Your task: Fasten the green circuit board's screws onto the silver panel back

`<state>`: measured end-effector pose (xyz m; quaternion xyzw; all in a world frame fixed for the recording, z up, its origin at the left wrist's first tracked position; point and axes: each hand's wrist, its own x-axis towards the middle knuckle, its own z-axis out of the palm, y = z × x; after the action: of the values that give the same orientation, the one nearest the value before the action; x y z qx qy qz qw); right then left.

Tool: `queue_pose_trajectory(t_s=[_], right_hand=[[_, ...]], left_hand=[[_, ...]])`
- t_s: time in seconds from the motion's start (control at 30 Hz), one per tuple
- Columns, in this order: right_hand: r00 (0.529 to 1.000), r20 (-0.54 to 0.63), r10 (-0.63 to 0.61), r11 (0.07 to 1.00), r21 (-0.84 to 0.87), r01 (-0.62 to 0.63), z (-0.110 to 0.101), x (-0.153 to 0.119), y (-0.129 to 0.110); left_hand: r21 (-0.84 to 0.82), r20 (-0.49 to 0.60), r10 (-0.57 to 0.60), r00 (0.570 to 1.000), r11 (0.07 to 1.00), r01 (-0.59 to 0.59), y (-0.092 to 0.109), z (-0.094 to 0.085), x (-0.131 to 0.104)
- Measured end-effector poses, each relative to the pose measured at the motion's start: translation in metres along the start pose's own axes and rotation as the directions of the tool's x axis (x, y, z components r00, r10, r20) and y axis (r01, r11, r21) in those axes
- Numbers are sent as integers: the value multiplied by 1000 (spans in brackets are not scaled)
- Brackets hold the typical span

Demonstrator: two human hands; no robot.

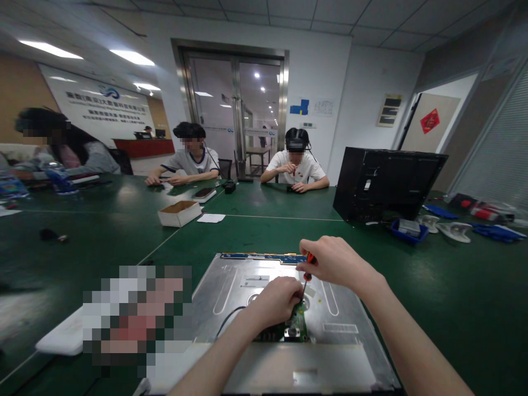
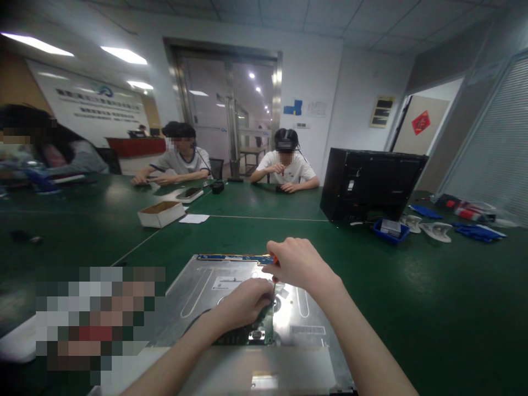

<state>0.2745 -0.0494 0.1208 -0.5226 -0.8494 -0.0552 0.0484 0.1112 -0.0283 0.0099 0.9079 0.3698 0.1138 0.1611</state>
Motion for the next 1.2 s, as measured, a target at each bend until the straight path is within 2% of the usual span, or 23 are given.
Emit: queue_pose_trajectory(t_s=[0.1,0.27,0.5,0.6,0.77,0.9,1.0,1.2], right_hand=[[999,22,-39,998,44,39,0,-2,1],[992,-12,-129,973,192,129,0,-4,0],[1000,9,0,999,43,0,0,0,0],[999,32,-27,998,61,25,-1,-4,1],[998,7,-70,985,158,68,-1,-7,0],[1000,2,-22,993,112,22,-2,-4,0],[999,40,12,997,73,-14,-2,-4,1],[994,23,-105,975,200,98,0,-8,7]], left_hand=[[-8,6,-9,1000,1000,10,-1,1,0],[-18,6,-12,1000,1000,12,-2,2,1],[16,0,-16,1000,1000,16,-1,2,0],[19,8,-19,1000,1000,19,-1,2,0],[23,3,-5,1000,1000,5,0,1,0],[11,5,-12,1000,1000,12,1,0,0],[17,-2,-12,1000,1000,12,2,0,-1],[18,0,12,1000,1000,-12,1,0,-1]])
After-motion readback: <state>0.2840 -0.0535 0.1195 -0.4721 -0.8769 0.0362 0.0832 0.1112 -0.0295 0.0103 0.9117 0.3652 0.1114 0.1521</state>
